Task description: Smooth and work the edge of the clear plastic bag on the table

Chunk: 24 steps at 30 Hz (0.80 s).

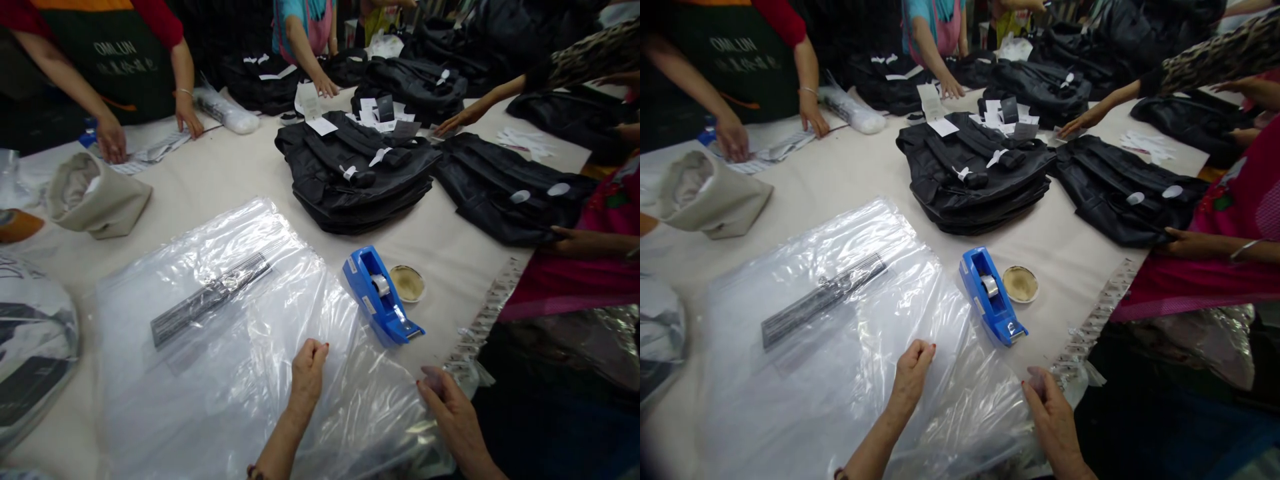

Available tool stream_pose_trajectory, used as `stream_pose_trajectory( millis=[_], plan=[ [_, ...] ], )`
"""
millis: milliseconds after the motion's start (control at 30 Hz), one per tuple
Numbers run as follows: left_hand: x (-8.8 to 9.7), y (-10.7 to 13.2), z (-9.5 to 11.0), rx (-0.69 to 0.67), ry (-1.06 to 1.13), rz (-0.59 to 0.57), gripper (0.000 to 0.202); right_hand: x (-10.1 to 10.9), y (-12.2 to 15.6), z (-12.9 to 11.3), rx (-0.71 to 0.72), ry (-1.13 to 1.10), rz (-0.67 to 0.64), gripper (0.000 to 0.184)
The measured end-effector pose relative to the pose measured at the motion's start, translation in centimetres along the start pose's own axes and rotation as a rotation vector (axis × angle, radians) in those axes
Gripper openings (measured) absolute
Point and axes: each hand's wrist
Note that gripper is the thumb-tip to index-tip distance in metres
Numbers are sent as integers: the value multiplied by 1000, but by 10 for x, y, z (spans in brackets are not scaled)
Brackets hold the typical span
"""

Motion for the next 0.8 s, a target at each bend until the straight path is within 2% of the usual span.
stream_pose_trajectory(
  millis=[67, 133, 167, 200, 267, 333, 400, 433, 500, 533, 567, 600, 633, 667, 700, 800],
  plan=[
    [7, -1, 4, 44, 78, 67, 33, 4, 0, -3, 147, 90, 158, 35],
    [13, -1, 8, 58, 94, 131, 33, 10, 1, -16, 415, 188, 378, 29],
    [15, -1, 10, 53, 88, 158, 33, 12, 1, -26, 565, 224, 446, 28],
    [18, 0, 11, 45, 78, 178, 34, 13, 1, -37, 695, 240, 462, 29],
    [25, 0, 11, 22, 55, 210, 35, 6, 1, -64, 829, 208, 363, 30],
    [36, -1, 9, -17, -26, 267, 34, -13, -4, -89, 796, 139, 217, 27],
    [48, -3, 8, -109, -254, 371, 29, -40, -12, -109, 668, 135, 125, 26],
    [53, -5, 8, -197, -413, 432, 25, -53, -17, -117, 588, 165, 94, 27],
    [55, -6, 9, -463, -702, 494, 16, -76, -26, -126, 443, 236, 54, 32],
    [51, -6, 9, -630, -783, 466, 15, -83, -30, -127, 395, 254, 40, 34],
    [43, -5, 9, -794, -812, 384, 19, -89, -33, -127, 369, 249, 31, 32],
    [33, -4, 8, -918, -798, 256, 24, -92, -35, -125, 366, 222, 27, 29],
    [21, -2, 7, -984, -757, 119, 27, -93, -36, -122, 375, 177, 31, 26],
    [9, -1, 4, -990, -706, 8, 28, -92, -36, -117, 391, 128, 43, 24],
    [-2, 0, 0, -941, -661, -51, 26, -92, -35, -112, 408, 84, 67, 23],
    [-22, -3, -14, -691, -589, -50, 17, -88, -32, -95, 447, 6, 138, 24]
  ],
)
Point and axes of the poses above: each hand's wrist, its own y-axis away from the middle knuckle, its own x-axis out of the back of the hand, z = x × y, and after that the axes turned 11 degrees about y, right-handed
